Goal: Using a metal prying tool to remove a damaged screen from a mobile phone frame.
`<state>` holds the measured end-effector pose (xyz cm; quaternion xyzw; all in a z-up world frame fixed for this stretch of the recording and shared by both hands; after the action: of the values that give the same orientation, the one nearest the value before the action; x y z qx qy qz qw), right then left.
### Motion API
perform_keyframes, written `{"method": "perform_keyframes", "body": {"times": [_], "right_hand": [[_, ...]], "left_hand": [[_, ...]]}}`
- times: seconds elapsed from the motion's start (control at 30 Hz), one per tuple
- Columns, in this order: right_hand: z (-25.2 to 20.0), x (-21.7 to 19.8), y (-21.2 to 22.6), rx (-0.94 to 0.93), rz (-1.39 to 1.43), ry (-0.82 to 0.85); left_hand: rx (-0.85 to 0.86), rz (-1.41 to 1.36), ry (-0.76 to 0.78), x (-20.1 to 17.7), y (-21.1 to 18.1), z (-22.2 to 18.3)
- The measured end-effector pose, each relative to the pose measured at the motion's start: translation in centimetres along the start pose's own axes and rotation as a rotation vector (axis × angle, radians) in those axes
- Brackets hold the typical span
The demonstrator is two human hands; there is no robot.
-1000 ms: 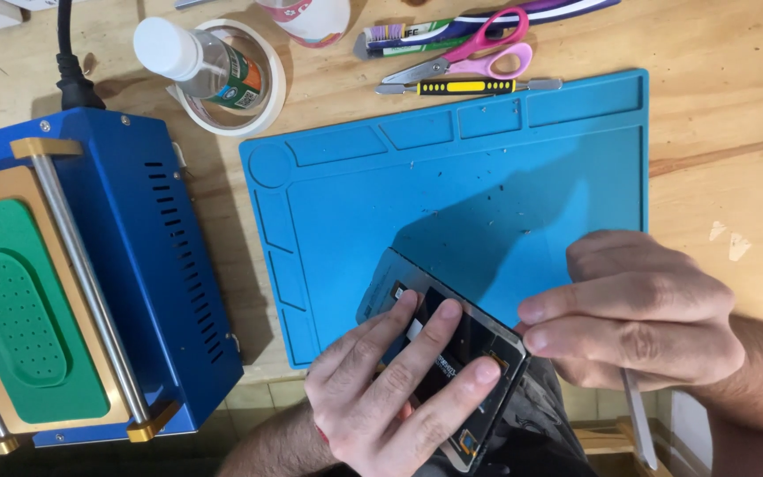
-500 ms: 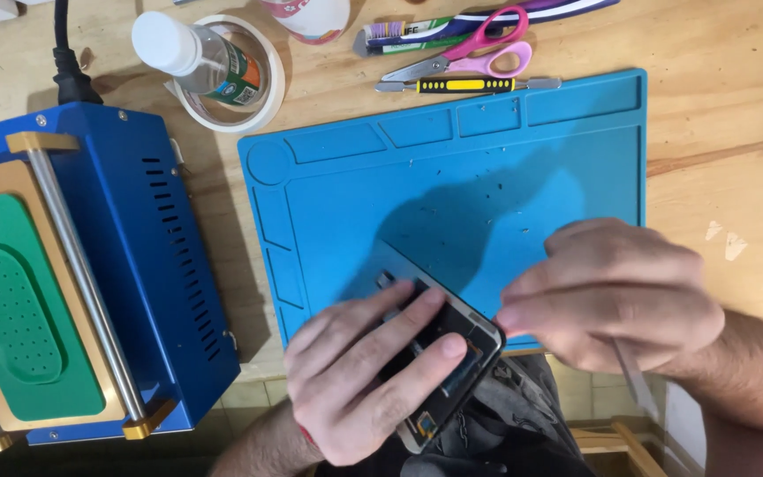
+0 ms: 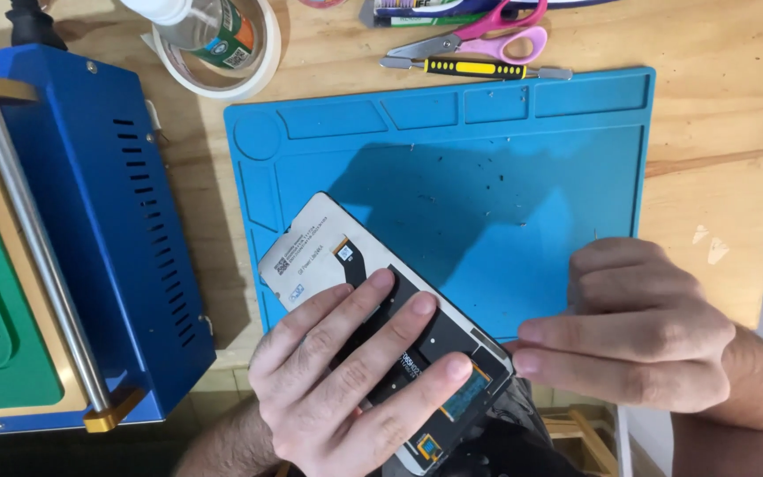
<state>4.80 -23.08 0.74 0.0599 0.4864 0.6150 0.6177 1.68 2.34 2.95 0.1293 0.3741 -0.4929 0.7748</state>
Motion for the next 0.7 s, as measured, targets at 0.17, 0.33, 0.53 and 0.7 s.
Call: {"method": "perform_keyframes", "body": {"times": [0.17, 0.33, 0.53, 0.7], "right_hand": [[-0.1, -0.1, -0.1, -0.001, 0.029, 0.030], [-0.2, -0.2, -0.1, 0.011, 0.016, 0.029], [-1.9, 0.7, -0.6, 0.094, 0.032, 0.047], [-1.1, 1.8, -3.1, 0.691, 0.673, -0.375]], "left_hand": [[0.011, -0.018, -0.018, 0.1, 0.2, 0.1], [-0.005, -0.021, -0.013, 0.2, 0.1, 0.0], [-0.071, -0.236, -0.017, 0.3, 0.6, 0.2], [-0.676, -0.960, -0.161, 1.2, 1.2, -0.5]]}}
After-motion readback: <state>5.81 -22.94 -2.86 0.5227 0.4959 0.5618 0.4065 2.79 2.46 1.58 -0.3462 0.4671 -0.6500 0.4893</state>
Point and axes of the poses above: each hand's wrist, its own z-axis towards the middle knuckle, its own x-axis out of the palm, y = z × x, the point moved 3 cm from there along z, towards the middle knuckle, and after that the axes turned 14 degrees about x, right-handed, at the moved point
